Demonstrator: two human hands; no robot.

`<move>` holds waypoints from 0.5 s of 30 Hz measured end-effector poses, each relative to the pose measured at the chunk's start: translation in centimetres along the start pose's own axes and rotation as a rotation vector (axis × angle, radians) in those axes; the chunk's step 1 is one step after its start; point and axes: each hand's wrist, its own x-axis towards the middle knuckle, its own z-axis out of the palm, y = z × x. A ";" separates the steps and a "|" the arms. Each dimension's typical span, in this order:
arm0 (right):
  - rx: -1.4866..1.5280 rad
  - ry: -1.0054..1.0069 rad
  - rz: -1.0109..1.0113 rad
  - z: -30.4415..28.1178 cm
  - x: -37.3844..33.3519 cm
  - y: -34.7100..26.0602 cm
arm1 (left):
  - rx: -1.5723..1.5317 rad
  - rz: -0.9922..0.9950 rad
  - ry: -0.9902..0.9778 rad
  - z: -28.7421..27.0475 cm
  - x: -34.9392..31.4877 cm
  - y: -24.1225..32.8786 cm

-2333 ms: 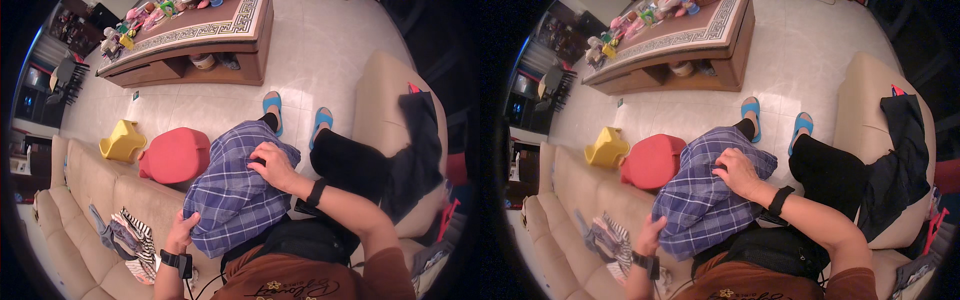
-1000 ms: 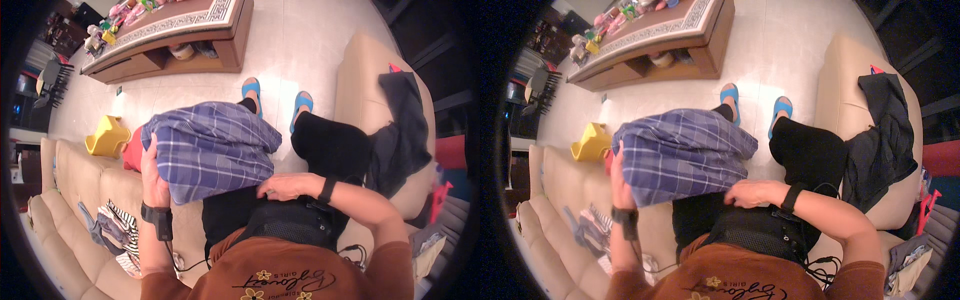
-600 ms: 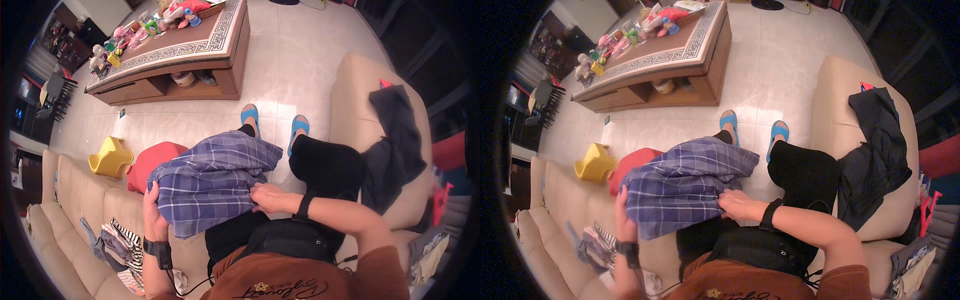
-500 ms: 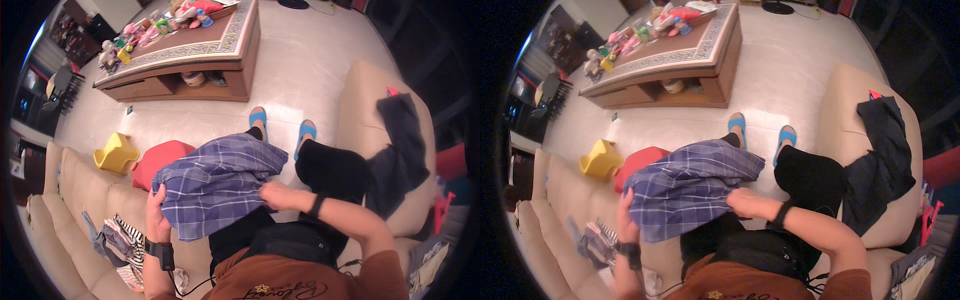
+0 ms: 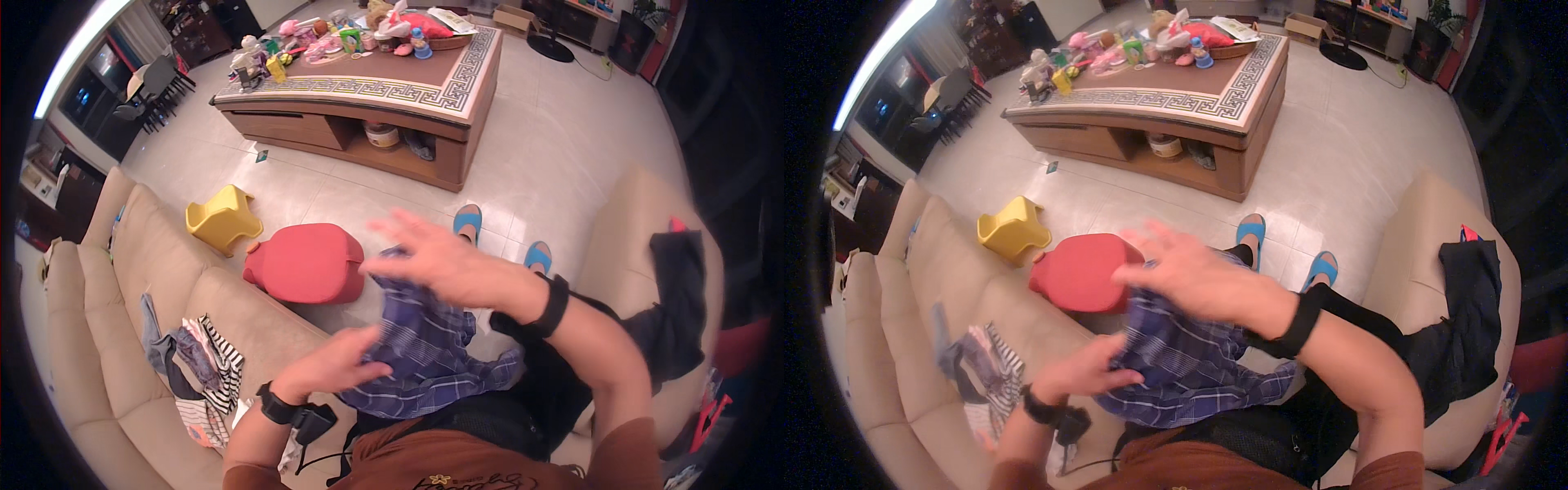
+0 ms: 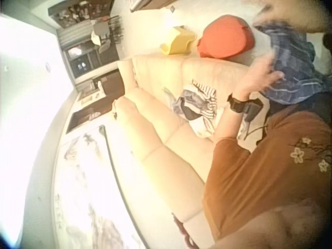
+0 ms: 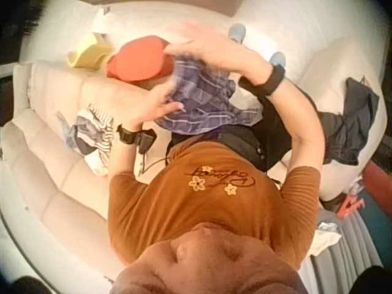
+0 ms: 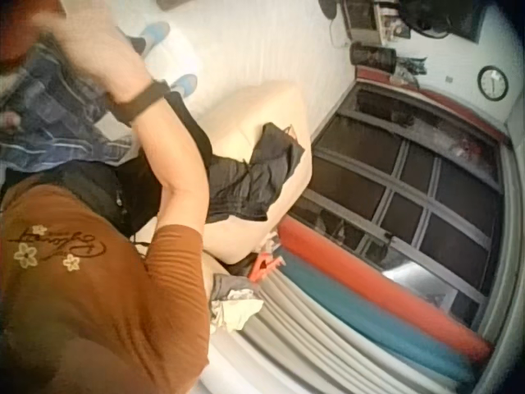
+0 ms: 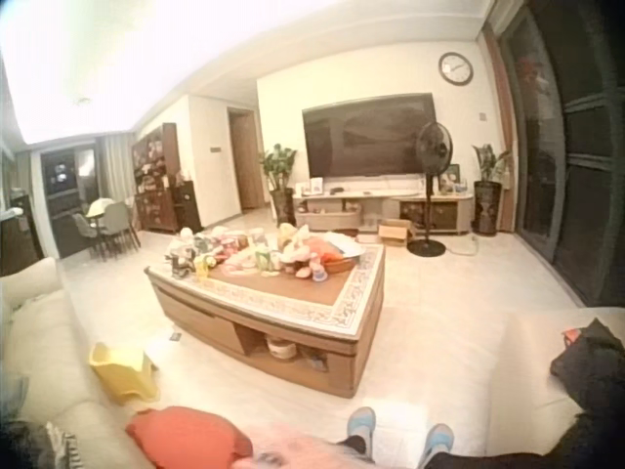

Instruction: The person picks up several garments from a couch one at a time, smoothing and folding a pair of gray shorts, a plaid shirt, and other clothing items before placing them in a stack on the couch.

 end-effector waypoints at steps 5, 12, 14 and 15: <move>-0.455 -0.665 -0.268 1.5 -1.7 -2.6 | 0.392 0.208 -0.160 0.7 2.4 3.8; -0.563 -0.401 -0.039 -5.8 -7.5 2.2 | 0.465 0.113 -0.017 0.5 2.4 6.1; -0.487 -0.303 0.097 -8.3 -8.5 2.7 | 0.437 0.242 0.031 0.4 2.8 6.5; -0.376 -0.402 0.296 -9.3 -8.9 3.1 | 0.443 0.266 0.024 0.2 3.0 7.2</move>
